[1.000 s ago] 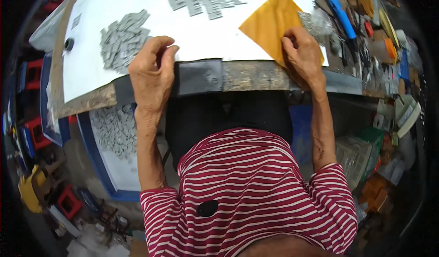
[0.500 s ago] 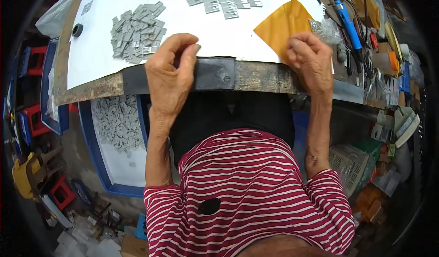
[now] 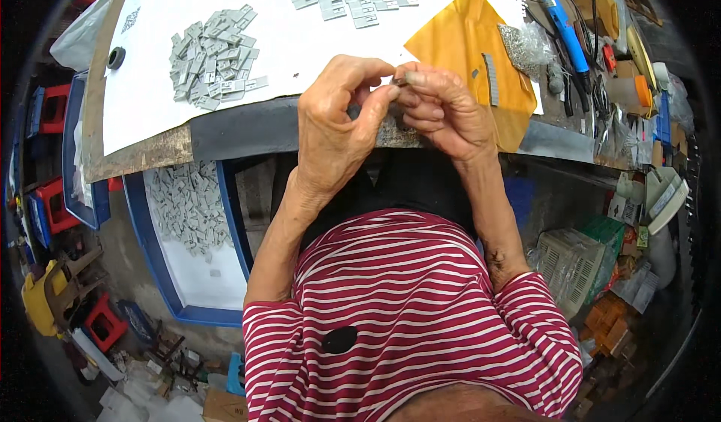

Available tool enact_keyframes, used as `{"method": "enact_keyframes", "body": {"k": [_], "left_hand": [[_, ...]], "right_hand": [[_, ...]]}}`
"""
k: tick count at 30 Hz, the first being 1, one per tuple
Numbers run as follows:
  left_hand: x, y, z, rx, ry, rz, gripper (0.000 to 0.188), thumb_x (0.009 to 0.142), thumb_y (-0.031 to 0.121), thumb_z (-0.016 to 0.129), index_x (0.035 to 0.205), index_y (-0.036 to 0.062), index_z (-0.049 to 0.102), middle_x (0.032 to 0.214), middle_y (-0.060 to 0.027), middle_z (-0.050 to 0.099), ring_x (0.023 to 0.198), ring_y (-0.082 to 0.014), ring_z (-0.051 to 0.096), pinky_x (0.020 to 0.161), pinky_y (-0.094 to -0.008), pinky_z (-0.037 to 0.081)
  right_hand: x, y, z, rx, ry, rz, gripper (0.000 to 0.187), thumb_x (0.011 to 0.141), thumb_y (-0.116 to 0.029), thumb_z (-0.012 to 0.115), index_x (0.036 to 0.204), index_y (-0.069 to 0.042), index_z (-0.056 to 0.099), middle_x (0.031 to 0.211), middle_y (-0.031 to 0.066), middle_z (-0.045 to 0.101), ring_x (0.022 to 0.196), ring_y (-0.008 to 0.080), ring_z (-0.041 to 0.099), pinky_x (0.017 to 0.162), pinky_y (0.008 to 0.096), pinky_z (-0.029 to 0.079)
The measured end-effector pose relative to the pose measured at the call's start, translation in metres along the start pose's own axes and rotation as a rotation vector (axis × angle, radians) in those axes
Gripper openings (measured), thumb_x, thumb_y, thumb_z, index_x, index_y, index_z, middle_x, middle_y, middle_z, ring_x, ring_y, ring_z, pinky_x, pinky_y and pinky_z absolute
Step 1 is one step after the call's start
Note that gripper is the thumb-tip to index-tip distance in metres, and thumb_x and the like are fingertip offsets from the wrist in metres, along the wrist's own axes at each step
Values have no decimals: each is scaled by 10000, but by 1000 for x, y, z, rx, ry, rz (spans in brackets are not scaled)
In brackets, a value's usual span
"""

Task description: Assembling and organizing small grey rectangular components on a workbench.

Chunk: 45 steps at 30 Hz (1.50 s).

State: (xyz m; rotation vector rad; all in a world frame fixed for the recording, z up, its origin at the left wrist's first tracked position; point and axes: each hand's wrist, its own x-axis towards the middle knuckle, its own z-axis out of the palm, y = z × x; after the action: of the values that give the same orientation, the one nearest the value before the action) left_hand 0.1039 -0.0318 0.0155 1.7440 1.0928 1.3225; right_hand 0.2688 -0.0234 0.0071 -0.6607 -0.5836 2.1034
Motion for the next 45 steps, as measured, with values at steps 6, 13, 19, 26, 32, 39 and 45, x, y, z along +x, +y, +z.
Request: {"method": "enact_keyframes", "body": {"k": [6, 13, 19, 26, 32, 39, 45], "left_hand": [[-1, -8, 3, 39, 58, 129, 155, 714, -41, 625, 860, 7, 607, 744, -78, 576, 586, -156, 533, 524, -258, 427], [-3, -10, 3, 170, 94, 228, 148, 710, -33, 631, 845, 26, 618, 727, -71, 591, 633, -197, 559, 565, -290, 426], [-4, -13, 1, 161, 116, 234, 132, 706, -50, 624, 821, 12, 607, 729, -80, 596, 648, -206, 572, 575, -292, 438], [-6, -14, -3, 172, 109, 191, 125, 702, -64, 610, 805, 5, 594, 739, -93, 596, 648, -226, 577, 586, -303, 446], [-6, -14, -6, 233, 79, 232, 124, 708, -75, 607, 817, -17, 604, 770, -120, 612, 678, -227, 603, 600, -287, 474], [-9, -18, -9, 298, 30, 259, 139, 690, -67, 610, 810, -2, 588, 758, -110, 597, 695, -245, 582, 614, -316, 459], [-11, -19, -13, 352, 31, 325, 160, 686, -43, 620, 832, 6, 581, 770, -96, 591, 685, -237, 567, 619, -319, 435]], "right_hand": [[2, 4, -3, 71, -29, 26, 174, 856, -139, 541, 934, 16, 550, 728, 32, 507, 448, 3, 305, 403, 129, 255], [4, 4, 0, 33, 8, 36, 163, 867, -138, 528, 927, 13, 542, 737, 37, 522, 461, 1, 337, 397, 117, 266], [4, 4, 8, -105, 75, -30, 164, 862, -114, 536, 937, 31, 548, 743, 45, 548, 461, 5, 363, 377, 119, 269], [7, 8, 16, -314, 171, -132, 149, 853, -85, 538, 917, 49, 559, 689, 40, 561, 459, 21, 395, 372, 135, 275], [7, 6, 23, -582, 267, -174, 131, 847, -88, 539, 880, 35, 568, 660, 30, 557, 472, 32, 418, 384, 151, 278], [7, 7, 25, -728, 297, -163, 103, 826, -79, 567, 850, 22, 572, 632, 11, 539, 449, 24, 399, 387, 158, 269], [8, 8, 21, -672, 257, -127, 100, 823, -89, 573, 829, 10, 566, 608, -9, 505, 451, 21, 379, 393, 158, 260]]}}
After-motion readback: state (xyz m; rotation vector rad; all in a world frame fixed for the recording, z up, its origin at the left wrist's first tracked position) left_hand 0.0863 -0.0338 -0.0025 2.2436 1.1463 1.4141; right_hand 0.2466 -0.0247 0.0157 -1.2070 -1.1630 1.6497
